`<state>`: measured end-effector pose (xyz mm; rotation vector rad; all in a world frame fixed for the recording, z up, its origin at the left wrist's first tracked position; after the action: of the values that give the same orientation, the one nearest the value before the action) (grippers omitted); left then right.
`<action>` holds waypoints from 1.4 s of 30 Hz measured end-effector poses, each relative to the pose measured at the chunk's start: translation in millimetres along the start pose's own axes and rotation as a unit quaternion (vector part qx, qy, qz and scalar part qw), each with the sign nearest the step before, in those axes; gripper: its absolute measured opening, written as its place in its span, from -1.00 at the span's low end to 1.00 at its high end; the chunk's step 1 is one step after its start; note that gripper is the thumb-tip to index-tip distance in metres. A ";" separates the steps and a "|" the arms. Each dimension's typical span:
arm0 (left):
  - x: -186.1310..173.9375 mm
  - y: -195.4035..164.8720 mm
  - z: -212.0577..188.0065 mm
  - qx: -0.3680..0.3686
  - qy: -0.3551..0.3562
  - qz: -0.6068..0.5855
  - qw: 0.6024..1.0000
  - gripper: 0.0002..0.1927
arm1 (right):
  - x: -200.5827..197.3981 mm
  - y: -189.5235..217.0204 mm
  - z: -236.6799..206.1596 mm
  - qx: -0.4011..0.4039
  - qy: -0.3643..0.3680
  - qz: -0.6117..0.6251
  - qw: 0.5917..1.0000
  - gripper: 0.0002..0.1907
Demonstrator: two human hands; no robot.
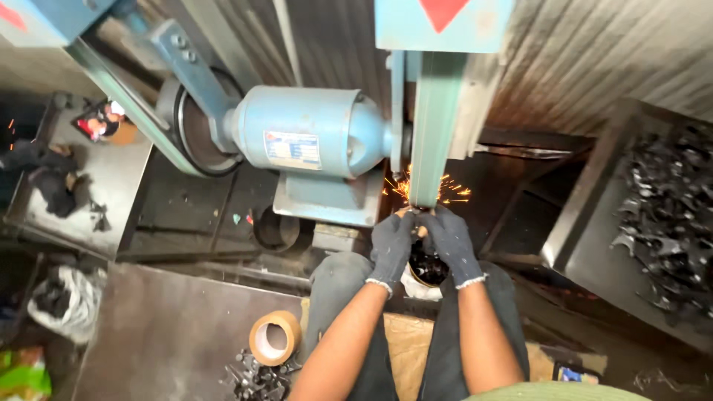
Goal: The person sits on the floor at a bench grinder and grinds small black metal parts one at a time, holding each piece against the spinning abrasive wheel with both hands until sparks fly, then places the ground part into a container on their lap and picks the next part. They briefly touch a phone playing a video beside them before resuming grinding.
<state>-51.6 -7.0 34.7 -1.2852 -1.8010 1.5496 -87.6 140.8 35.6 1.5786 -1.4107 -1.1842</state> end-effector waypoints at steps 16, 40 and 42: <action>-4.5 -46.8 -31.1 0.299 0.082 0.288 0.906 -0.72 | -15.8 -9.6 -35.4 -0.128 -0.054 0.021 0.990 -0.72; -17.5 -36.8 -14.6 0.155 0.097 0.234 0.955 -0.63 | -3.1 -0.7 -34.5 0.036 0.030 0.154 0.987 -0.83; -14.9 -35.6 -13.4 0.151 0.103 0.265 0.947 -0.63 | -2.8 1.9 -30.5 0.030 0.032 0.134 0.990 -0.83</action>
<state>-46.5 -10.5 75.1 -1.7835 -1.0829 1.7884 -59.6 141.0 48.0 1.4000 -1.5717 -0.9328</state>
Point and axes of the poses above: each hand's wrist, its own z-axis towards the middle knuckle, its own x-axis out of the palm, y = z × x, the point moved 6 cm from there along z, towards the middle knuckle, and after that the axes turned 10 degrees about -y, right-handed, at the moved point
